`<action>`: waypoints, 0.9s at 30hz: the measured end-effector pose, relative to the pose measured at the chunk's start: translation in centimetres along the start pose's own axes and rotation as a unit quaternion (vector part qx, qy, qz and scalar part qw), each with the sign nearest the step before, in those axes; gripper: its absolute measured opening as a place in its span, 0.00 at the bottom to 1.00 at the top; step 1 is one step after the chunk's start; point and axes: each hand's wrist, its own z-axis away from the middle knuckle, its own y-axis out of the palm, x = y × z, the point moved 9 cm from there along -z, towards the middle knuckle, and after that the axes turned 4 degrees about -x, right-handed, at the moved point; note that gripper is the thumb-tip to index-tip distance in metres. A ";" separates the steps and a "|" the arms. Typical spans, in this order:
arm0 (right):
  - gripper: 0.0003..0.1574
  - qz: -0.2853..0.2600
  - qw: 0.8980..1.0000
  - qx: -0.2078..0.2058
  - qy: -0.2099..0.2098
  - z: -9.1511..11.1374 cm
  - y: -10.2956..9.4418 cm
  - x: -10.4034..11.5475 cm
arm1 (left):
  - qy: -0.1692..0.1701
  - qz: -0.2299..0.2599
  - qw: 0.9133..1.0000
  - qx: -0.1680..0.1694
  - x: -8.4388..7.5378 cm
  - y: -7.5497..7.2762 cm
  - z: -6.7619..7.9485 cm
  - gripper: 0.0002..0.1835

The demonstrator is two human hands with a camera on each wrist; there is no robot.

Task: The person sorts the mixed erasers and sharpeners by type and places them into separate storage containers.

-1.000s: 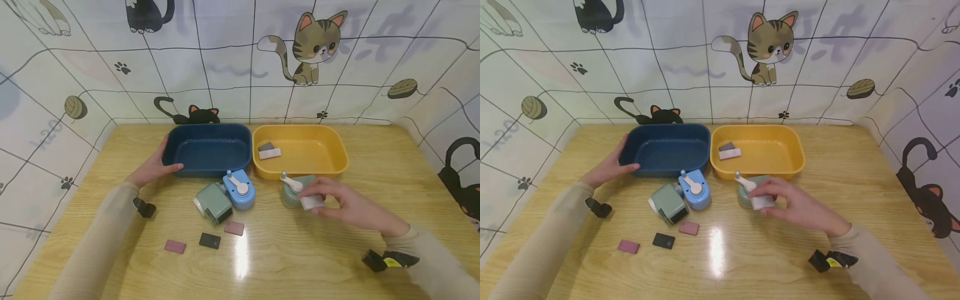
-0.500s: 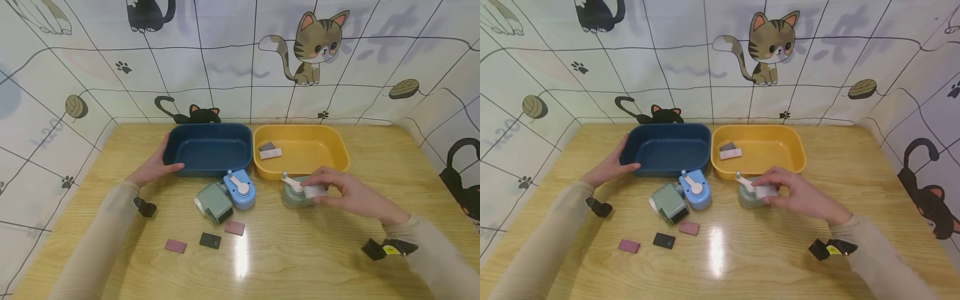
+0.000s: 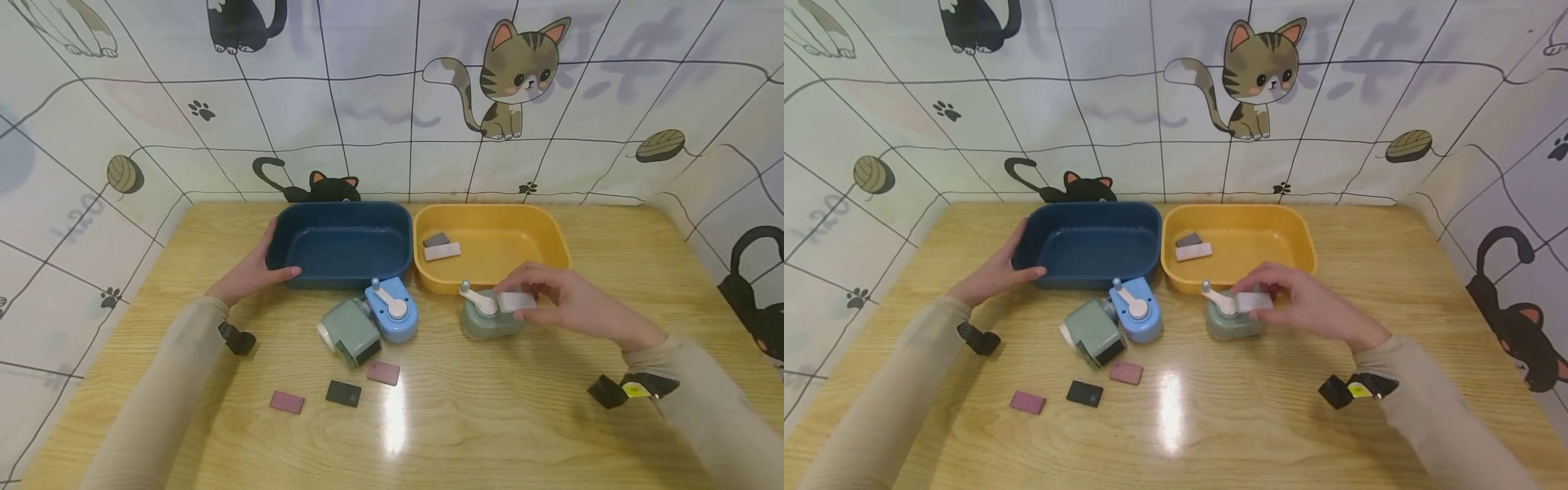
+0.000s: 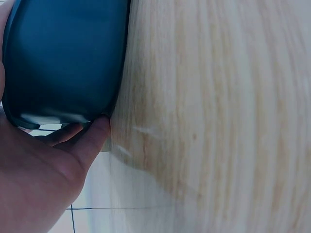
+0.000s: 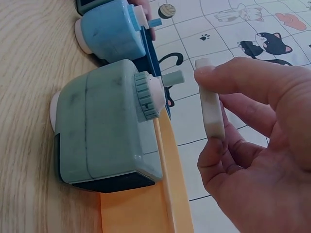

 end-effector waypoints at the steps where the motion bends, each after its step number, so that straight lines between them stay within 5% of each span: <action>1: 0.20 -0.001 1.000 0.000 0.004 -0.1 -0.1 -0.1 | 0.001 -0.001 1.000 0.000 0.0 0.0 0.0 0.61; 20: 0.21 0.000 0.997 0.013 0.072 -1.9 -0.7 -1.9 | -0.013 0.003 1.000 0.004 0.1 0.0 0.0 0.61; 27: 0.21 -0.004 0.997 0.013 0.077 -2.6 -0.9 -2.4 | -0.009 0.012 1.000 0.010 -2.8 -0.1 1.2 0.59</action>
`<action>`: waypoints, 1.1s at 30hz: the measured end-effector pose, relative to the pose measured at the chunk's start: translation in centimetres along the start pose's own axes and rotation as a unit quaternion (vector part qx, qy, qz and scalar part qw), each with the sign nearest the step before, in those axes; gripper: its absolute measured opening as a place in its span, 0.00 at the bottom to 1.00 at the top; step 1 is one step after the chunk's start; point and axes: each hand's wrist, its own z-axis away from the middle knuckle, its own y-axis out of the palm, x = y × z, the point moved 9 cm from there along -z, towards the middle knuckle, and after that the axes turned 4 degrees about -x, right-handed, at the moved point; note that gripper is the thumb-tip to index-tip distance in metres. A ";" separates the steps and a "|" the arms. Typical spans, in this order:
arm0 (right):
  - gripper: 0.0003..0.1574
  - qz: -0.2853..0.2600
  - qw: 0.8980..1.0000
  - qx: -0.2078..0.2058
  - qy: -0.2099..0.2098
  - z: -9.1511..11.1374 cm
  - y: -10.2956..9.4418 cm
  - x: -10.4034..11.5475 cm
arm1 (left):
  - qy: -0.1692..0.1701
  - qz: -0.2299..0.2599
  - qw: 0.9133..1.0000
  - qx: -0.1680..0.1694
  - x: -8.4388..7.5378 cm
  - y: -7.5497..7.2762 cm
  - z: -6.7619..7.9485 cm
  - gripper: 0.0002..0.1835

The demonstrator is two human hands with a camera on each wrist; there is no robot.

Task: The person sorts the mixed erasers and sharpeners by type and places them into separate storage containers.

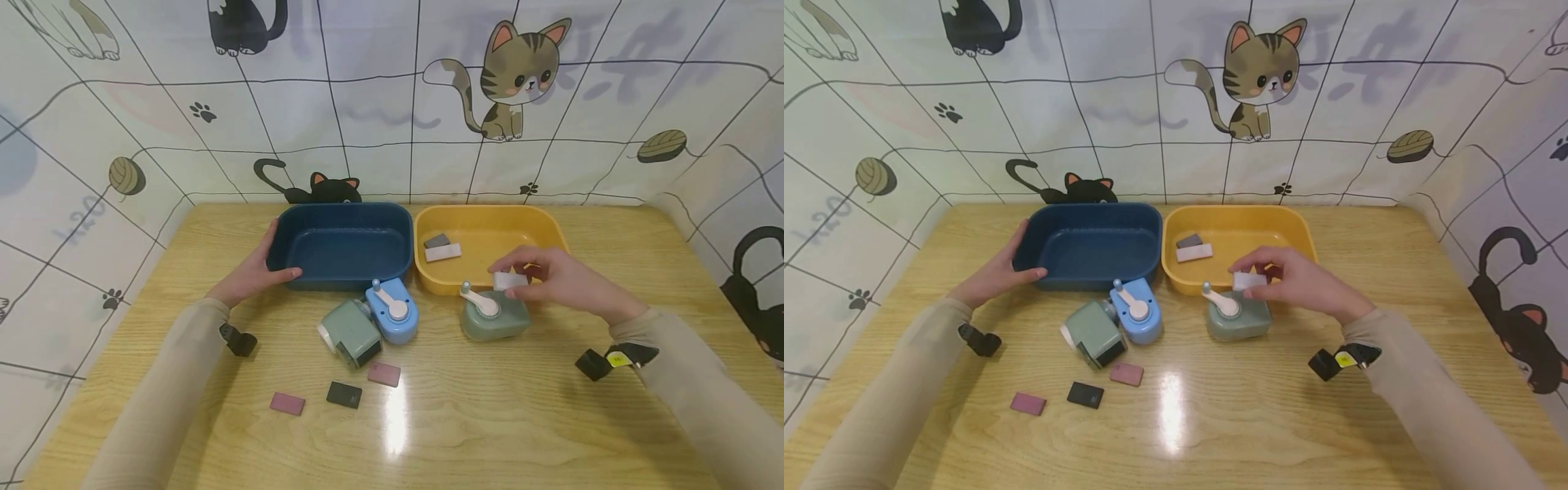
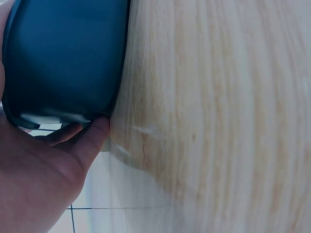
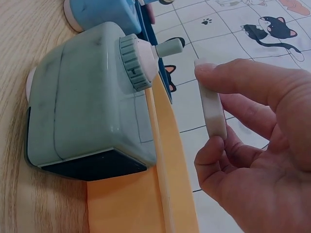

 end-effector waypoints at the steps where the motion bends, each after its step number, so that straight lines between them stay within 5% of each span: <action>1: 0.21 0.001 1.000 0.000 0.000 -0.1 0.0 0.0 | 0.001 0.002 1.000 0.001 -0.4 0.0 0.2 0.59; 24: 0.21 0.009 0.999 0.032 0.020 -2.6 -0.3 -0.2 | -0.003 0.008 1.000 0.003 -1.4 0.1 0.9 0.59; 33: 0.20 0.028 0.998 0.045 0.027 -3.4 -0.4 -0.4 | -0.002 -0.009 1.000 -0.008 2.8 0.0 -1.2 0.60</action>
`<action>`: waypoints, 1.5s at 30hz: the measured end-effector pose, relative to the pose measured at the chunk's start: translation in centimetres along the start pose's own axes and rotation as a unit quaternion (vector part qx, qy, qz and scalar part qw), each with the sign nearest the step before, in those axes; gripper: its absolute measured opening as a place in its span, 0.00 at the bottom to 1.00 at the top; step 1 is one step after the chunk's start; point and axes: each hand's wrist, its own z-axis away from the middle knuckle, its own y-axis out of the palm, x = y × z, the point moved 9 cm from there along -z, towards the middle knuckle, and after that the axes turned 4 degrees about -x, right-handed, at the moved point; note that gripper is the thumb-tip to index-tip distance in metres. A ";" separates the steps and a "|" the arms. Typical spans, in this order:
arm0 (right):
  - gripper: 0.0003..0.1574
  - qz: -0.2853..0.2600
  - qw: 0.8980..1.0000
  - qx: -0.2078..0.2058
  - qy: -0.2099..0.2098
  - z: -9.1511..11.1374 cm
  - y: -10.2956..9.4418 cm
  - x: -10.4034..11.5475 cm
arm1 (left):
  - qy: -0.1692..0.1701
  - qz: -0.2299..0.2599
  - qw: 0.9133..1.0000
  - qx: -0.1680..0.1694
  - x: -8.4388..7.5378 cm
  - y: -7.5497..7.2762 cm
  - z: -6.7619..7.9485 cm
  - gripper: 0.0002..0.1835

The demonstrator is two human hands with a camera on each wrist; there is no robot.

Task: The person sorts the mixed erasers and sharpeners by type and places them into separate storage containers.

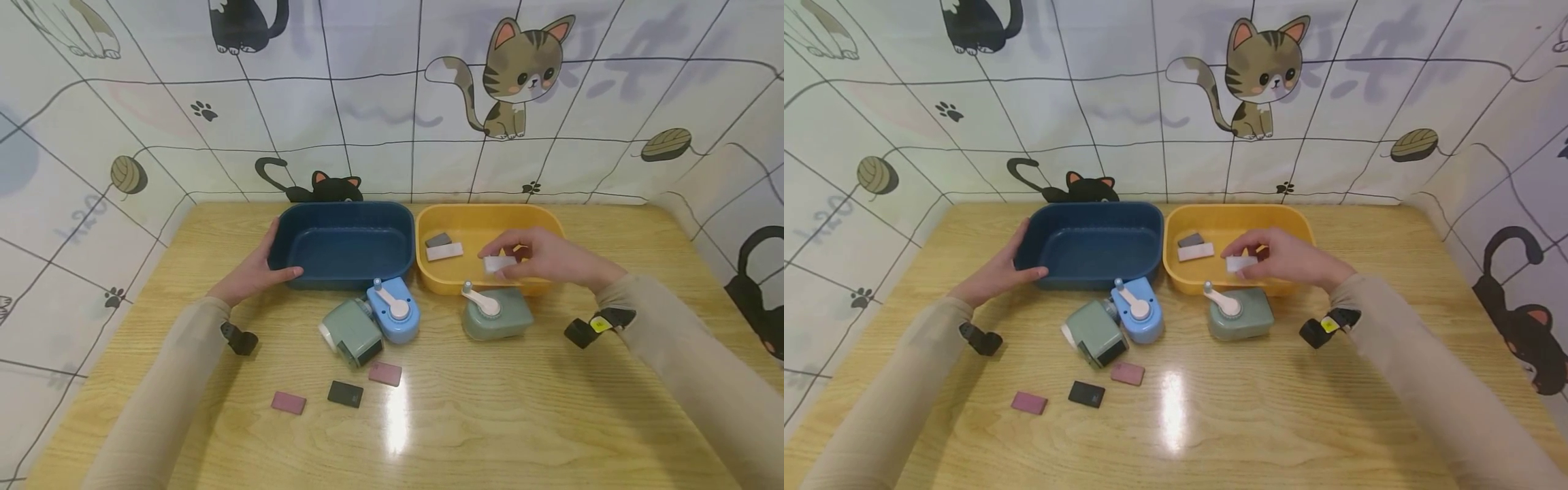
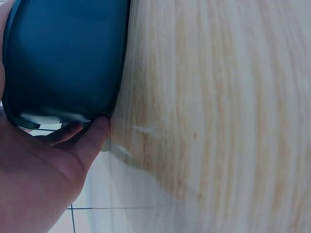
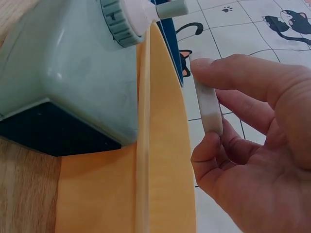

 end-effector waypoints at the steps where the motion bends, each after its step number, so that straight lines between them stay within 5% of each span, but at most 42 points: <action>1: 0.21 0.003 1.000 0.002 -0.001 -0.1 0.0 0.0 | -0.001 -0.001 1.000 0.001 0.0 0.0 0.0 0.60; 13: 0.19 0.009 0.999 0.026 -0.019 -1.9 0.1 0.1 | -0.010 0.014 1.000 0.016 -4.0 0.1 1.9 0.59; 27: 0.20 0.012 0.998 0.062 -0.004 -3.8 1.1 -0.1 | -0.015 -0.007 1.000 0.010 -1.2 0.0 0.6 0.59; 36: 0.22 0.011 0.997 0.078 -0.001 -5.3 1.9 0.6 | -0.009 0.019 1.000 0.015 -3.9 0.2 1.9 0.59; 45: 0.21 0.016 0.996 0.092 -0.013 -6.5 2.3 1.0 | -0.012 0.018 1.000 0.014 -4.0 0.1 2.1 0.57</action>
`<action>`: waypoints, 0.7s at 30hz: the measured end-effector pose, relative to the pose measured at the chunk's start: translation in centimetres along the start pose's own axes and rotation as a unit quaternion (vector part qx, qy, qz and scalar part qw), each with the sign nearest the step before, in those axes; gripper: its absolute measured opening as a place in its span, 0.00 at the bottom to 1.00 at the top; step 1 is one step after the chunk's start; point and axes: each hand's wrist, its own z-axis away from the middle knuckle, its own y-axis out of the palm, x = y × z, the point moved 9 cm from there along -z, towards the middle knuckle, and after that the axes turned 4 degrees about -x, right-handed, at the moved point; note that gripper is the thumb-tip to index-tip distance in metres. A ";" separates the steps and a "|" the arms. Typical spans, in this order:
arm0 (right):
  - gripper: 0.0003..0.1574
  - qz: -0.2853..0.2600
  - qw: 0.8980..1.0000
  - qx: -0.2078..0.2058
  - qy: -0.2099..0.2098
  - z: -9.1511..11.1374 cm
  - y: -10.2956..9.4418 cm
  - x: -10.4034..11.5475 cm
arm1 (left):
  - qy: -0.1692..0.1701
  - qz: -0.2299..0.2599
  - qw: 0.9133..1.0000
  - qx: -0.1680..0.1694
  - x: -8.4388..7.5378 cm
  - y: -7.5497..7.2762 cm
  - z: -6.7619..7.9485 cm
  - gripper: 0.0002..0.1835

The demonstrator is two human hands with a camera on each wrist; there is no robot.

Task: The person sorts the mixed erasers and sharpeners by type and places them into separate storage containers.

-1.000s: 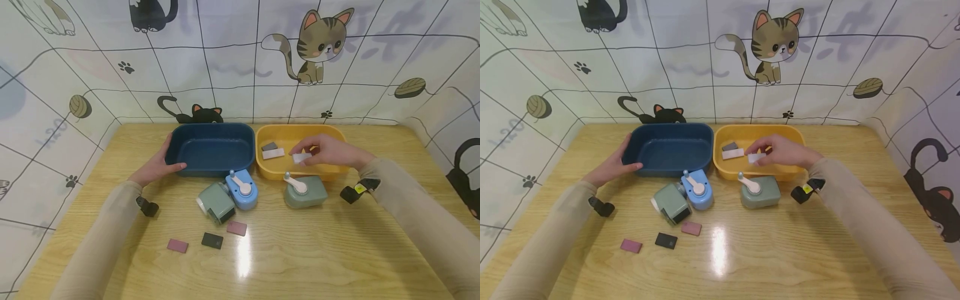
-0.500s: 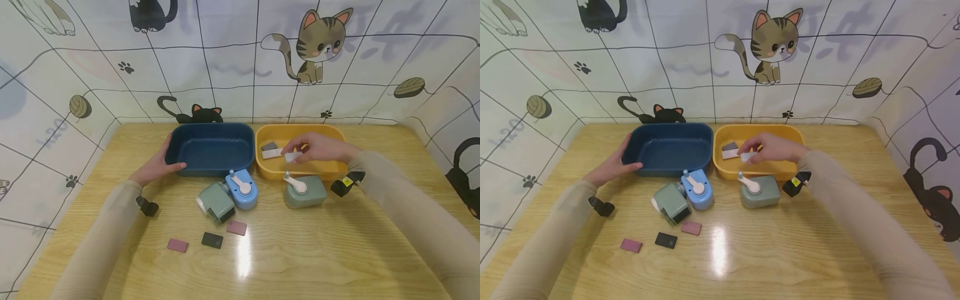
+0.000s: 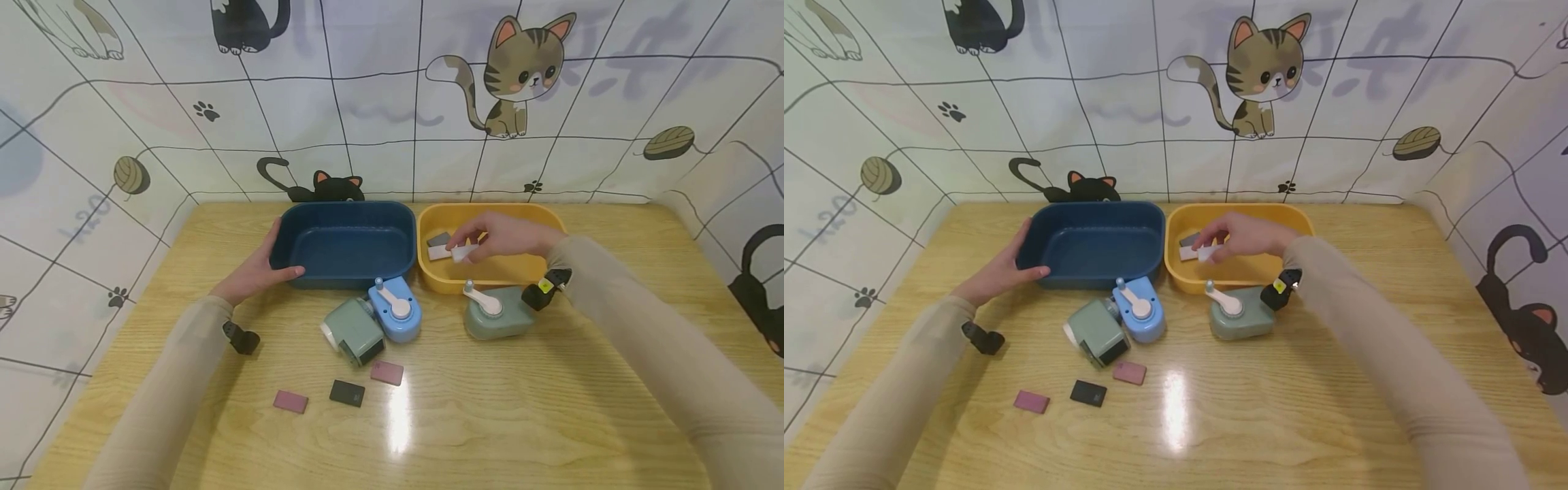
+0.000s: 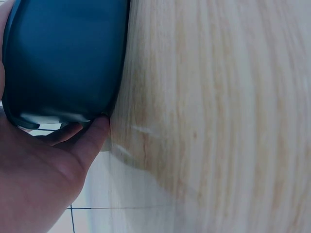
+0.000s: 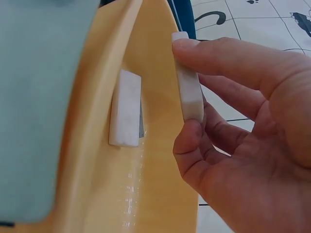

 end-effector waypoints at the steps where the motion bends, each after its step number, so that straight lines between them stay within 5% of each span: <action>1: 0.21 0.002 1.000 0.001 0.001 -0.1 0.0 -0.1 | 0.000 0.000 1.000 0.000 0.0 0.0 0.0 0.57; 12: 0.24 -0.026 0.999 0.022 -0.006 -0.7 0.9 -0.5 | -0.003 -0.004 1.000 -0.002 0.0 0.0 0.0 0.57; 19: 0.24 -0.037 0.999 0.030 -0.013 -0.4 1.2 -0.2 | 0.005 -0.016 1.000 -0.012 3.5 -0.2 -1.9 0.60; 21: 0.25 -0.037 0.999 0.030 -0.014 -0.2 1.3 -0.1 | 0.005 -0.016 1.000 -0.013 3.4 -0.2 -1.9 0.60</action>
